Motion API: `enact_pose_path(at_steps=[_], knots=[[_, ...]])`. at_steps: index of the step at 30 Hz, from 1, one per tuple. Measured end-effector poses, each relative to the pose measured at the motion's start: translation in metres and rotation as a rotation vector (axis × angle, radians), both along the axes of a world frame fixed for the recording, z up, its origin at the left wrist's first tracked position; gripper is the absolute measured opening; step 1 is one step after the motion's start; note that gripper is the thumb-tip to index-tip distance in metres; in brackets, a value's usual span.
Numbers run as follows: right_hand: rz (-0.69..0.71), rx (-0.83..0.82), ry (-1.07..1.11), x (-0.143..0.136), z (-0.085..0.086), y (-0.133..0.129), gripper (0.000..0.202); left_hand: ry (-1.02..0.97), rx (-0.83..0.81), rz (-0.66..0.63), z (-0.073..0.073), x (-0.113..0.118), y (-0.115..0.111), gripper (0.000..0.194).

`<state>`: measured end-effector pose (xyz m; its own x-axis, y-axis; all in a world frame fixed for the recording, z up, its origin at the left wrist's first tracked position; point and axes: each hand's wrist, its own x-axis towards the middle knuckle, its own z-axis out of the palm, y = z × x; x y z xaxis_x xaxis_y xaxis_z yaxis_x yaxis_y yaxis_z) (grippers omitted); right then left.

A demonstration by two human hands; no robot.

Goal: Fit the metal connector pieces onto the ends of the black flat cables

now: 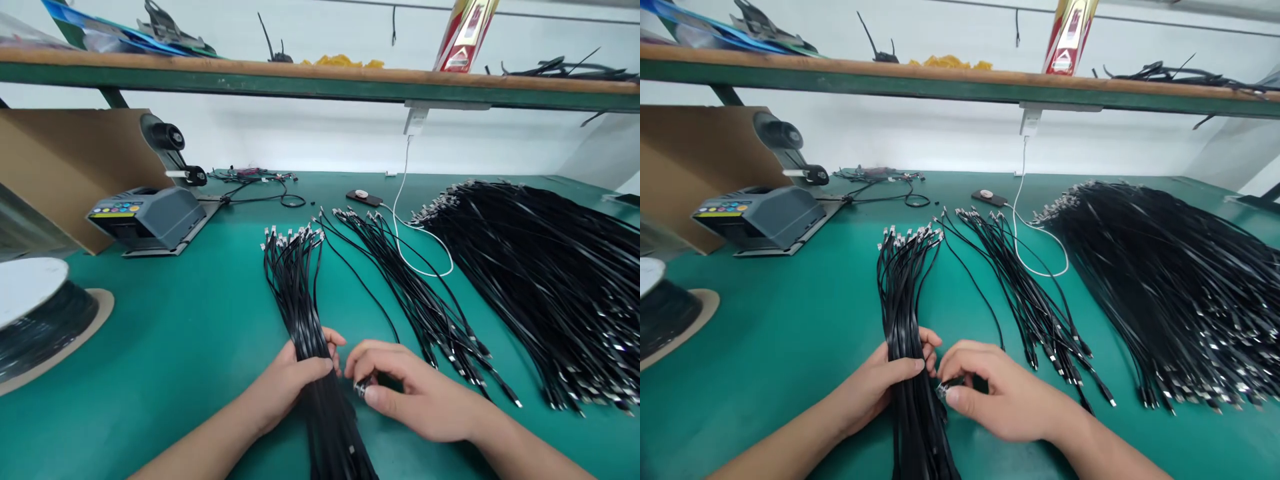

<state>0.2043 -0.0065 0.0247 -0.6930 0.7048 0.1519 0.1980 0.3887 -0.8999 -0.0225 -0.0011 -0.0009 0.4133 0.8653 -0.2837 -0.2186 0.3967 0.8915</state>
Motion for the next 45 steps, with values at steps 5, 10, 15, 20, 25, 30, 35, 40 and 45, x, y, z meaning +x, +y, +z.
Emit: enact_pose_path(at_steps=[5, 10, 15, 20, 25, 30, 35, 40, 45], knots=[[0.036, -0.052, -0.001, -0.016, -0.008, -0.008, 0.007, 0.094, 0.014, 0.004, 0.000, -0.001, -0.001, 0.041], [-0.053, -0.069, -0.017, -0.019, -0.009, -0.010, 0.007, 0.132, 0.033, 0.030, -0.005, -0.002, 0.000, 0.037], [-0.103, -0.094, 0.073, -0.013, -0.011, -0.005, 0.013, 0.098, 0.055, 0.034, -0.004, 0.001, 0.001, 0.030], [-0.260, -0.219, 0.349, -0.012, -0.018, 0.005, 0.019, 0.112, 0.082, 0.002, -0.002, 0.003, 0.002, 0.031], [-0.419, -0.087, 0.463, -0.017, -0.021, 0.014, 0.017, 0.004, 0.055, -0.104, -0.004, 0.003, 0.005, 0.037], [-0.443, -0.033, 0.445, -0.021, -0.024, 0.019, 0.015, 0.052, 0.026, -0.150, -0.003, 0.002, 0.008, 0.031], [-0.453, 0.026, 0.377, -0.017, -0.025, 0.018, 0.016, 0.073, 0.019, -0.126, 0.001, 0.005, 0.008, 0.030], [-0.444, 0.474, 0.133, -0.001, -0.020, 0.014, 0.014, 0.040, 0.010, -0.121, 0.001, 0.004, 0.007, 0.028], [-0.235, 0.686, -0.153, 0.009, -0.019, 0.009, 0.016, 0.042, -0.001, -0.130, -0.001, 0.003, 0.007, 0.026]])
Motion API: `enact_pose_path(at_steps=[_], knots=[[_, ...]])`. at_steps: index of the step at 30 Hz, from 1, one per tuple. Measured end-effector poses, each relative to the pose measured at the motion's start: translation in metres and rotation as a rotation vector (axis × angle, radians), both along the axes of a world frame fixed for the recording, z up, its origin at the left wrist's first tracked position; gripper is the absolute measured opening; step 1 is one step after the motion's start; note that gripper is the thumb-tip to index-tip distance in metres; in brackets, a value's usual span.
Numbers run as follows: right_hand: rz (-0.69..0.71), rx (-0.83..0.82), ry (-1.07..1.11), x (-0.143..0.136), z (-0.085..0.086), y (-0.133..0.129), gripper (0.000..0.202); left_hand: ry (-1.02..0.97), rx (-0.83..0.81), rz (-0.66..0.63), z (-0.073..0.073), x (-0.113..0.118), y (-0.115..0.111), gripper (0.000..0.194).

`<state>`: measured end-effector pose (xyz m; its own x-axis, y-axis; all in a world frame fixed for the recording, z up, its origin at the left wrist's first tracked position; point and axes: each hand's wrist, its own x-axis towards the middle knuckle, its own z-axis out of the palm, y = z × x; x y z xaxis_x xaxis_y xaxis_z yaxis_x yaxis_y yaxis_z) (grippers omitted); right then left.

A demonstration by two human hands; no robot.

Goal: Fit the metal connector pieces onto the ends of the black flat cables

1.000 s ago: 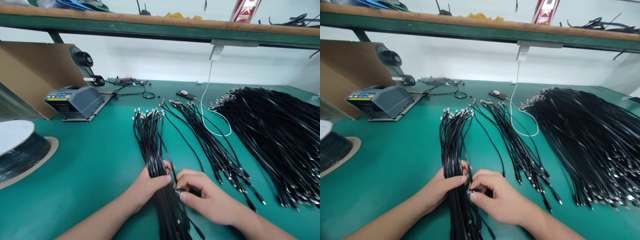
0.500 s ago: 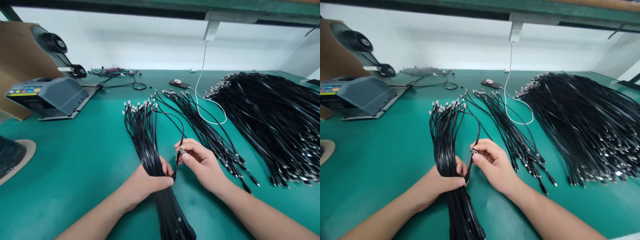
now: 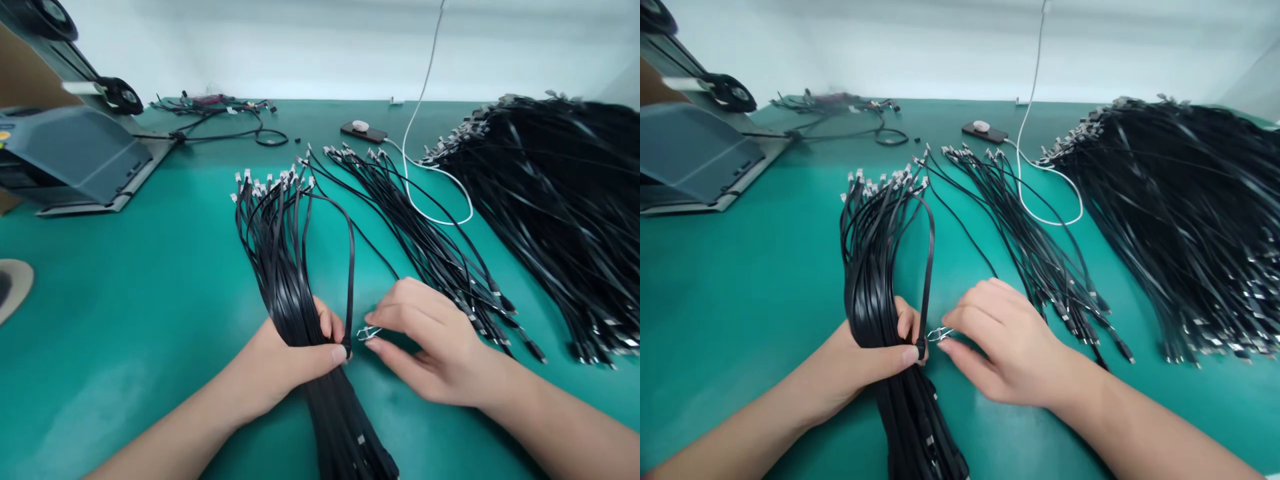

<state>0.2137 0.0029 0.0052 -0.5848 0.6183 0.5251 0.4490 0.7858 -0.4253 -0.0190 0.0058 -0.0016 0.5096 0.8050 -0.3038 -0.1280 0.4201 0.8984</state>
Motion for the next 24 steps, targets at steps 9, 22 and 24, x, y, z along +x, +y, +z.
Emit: enact_pose_path(at_steps=[9, 22, 24], knots=[[0.017, 0.015, -0.063, -0.0041, -0.0035, -0.0021, 0.012, 0.012, -0.007, 0.040, 0.0052, 0.0026, -0.0010, 0.024], [0.054, -0.029, -0.015, -0.0031, -0.0025, -0.0010, 0.008, -0.017, -0.011, 0.023, 0.0063, 0.0028, -0.0010, 0.024], [0.056, -0.043, -0.022, -0.0036, -0.0019, -0.0011, 0.006, -0.027, -0.013, 0.023, 0.0064, 0.0032, -0.0009, 0.024]])
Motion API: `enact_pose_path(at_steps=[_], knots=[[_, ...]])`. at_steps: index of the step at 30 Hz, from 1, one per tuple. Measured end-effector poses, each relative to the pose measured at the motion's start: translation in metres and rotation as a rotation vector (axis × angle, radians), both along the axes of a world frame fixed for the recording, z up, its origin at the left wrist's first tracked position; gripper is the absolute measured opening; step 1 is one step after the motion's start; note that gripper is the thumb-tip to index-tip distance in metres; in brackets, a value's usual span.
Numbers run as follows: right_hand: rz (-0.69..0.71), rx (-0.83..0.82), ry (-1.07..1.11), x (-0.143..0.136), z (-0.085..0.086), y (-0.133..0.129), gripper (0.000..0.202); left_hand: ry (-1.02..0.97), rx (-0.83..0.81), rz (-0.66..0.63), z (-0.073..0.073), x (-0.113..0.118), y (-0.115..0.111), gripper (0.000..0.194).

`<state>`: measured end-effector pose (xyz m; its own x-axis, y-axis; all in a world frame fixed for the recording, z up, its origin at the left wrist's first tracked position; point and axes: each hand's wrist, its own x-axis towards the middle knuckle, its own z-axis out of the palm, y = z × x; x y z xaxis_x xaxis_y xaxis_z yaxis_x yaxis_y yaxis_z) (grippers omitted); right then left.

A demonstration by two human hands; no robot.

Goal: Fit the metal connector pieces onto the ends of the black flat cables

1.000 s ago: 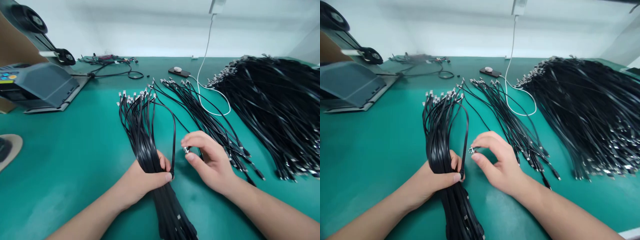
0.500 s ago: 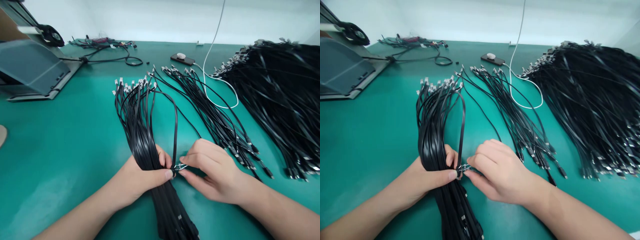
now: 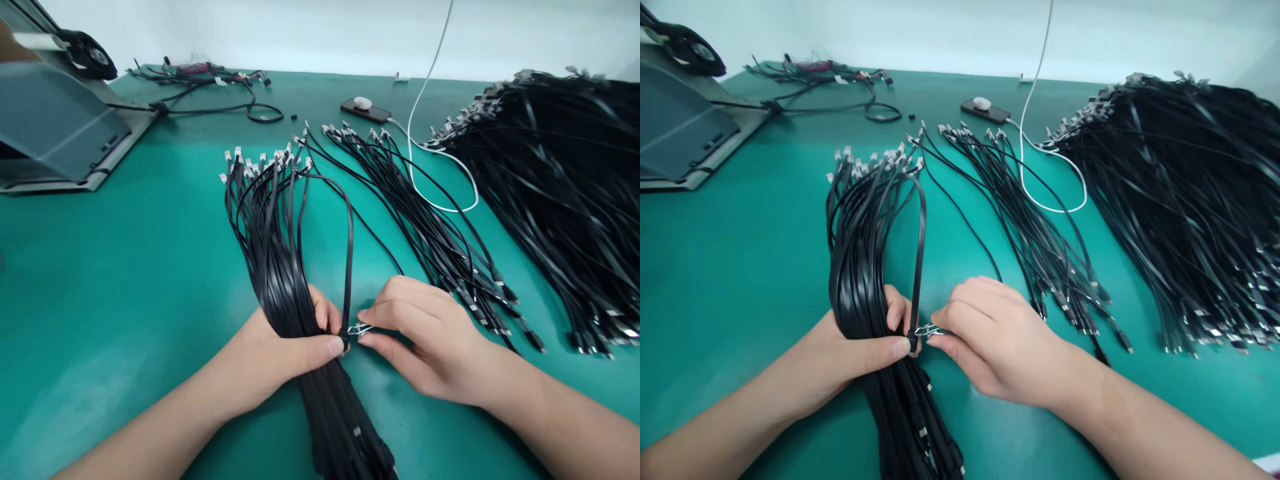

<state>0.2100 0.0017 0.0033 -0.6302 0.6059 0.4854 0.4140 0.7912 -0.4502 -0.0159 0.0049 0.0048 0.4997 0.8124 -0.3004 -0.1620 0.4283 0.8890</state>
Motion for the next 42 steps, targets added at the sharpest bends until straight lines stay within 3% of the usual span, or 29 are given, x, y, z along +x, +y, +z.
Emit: enact_pose_path(at_steps=[8, 12, 17, 28, 31, 37, 42], knots=[[-0.141, -0.074, 0.216, 0.004, 0.003, 0.000, 0.015, -0.018, -0.029, 0.001, 0.000, 0.000, -0.001, 0.025], [-0.041, -0.058, 0.211, 0.003, 0.005, -0.002, 0.016, -0.005, -0.021, 0.015, 0.001, 0.001, 0.000, 0.024], [0.164, -0.164, 0.184, -0.005, 0.005, -0.004, 0.014, 0.021, 0.034, 0.001, -0.002, -0.002, 0.001, 0.022], [0.174, -0.166, 0.191, -0.004, 0.001, -0.003, 0.019, -0.031, 0.030, -0.029, -0.009, -0.005, 0.003, 0.024], [0.143, -0.108, 0.194, -0.003, 0.001, -0.005, 0.018, -0.065, 0.039, -0.035, -0.010, -0.004, 0.002, 0.028], [-0.088, -0.016, 0.143, -0.004, 0.000, -0.003, 0.019, 0.000, 0.029, -0.037, -0.009, -0.004, 0.002, 0.033], [-0.113, 0.017, 0.082, -0.008, -0.002, -0.004, 0.019, 0.128, 0.045, -0.024, -0.006, -0.004, 0.002, 0.032]])
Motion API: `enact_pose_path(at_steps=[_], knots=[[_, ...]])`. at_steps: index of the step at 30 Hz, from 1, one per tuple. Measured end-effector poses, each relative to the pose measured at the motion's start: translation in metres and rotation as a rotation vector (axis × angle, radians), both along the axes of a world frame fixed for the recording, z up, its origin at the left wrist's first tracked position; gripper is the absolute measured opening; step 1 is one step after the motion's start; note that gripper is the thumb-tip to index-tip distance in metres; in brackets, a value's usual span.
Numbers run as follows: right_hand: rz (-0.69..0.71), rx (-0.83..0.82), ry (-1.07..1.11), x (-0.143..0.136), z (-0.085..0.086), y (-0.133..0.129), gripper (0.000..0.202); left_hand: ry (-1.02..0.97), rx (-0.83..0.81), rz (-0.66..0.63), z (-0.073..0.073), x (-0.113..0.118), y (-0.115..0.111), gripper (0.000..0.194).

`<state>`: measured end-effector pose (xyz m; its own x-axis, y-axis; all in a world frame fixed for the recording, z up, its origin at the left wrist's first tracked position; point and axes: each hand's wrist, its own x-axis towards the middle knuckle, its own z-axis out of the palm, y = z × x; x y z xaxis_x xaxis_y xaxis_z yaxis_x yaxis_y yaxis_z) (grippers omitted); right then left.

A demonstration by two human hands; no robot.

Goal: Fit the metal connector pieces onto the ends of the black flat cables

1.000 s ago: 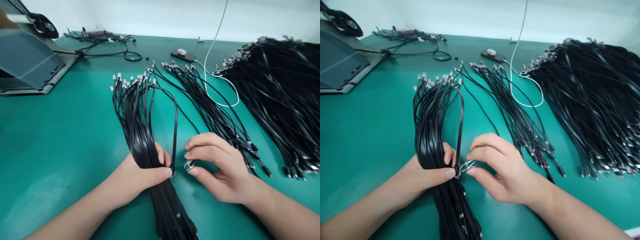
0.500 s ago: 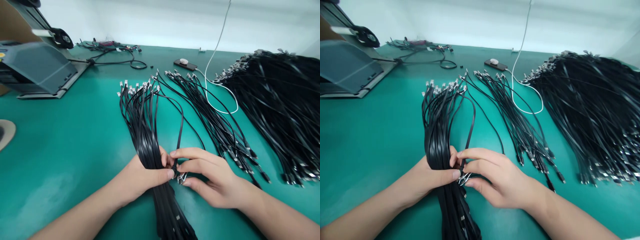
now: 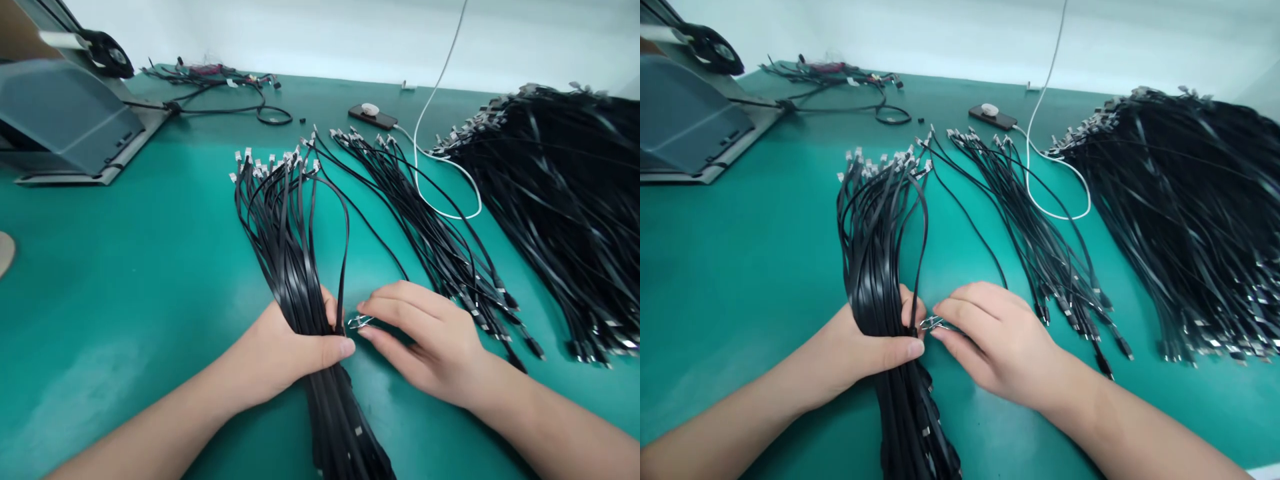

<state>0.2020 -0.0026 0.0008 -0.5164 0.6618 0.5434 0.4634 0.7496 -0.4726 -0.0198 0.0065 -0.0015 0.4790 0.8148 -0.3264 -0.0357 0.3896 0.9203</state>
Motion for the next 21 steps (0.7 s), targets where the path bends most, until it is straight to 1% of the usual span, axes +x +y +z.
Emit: enact_pose_path(at_steps=[6, 12, 21], knots=[[0.017, 0.009, -0.020, -0.0054, -0.0015, -0.0018, 0.019, 0.079, 0.038, 0.006, 0.0024, 0.0005, 0.0003, 0.032], [0.023, -0.007, 0.000, -0.0059, -0.0014, -0.0022, 0.019, 0.069, 0.034, 0.001, 0.0026, 0.0012, -0.0003, 0.032], [0.022, -0.030, -0.034, -0.0042, 0.0040, -0.0013, 0.016, 0.035, 0.007, 0.007, 0.0019, 0.0022, -0.0011, 0.030]])
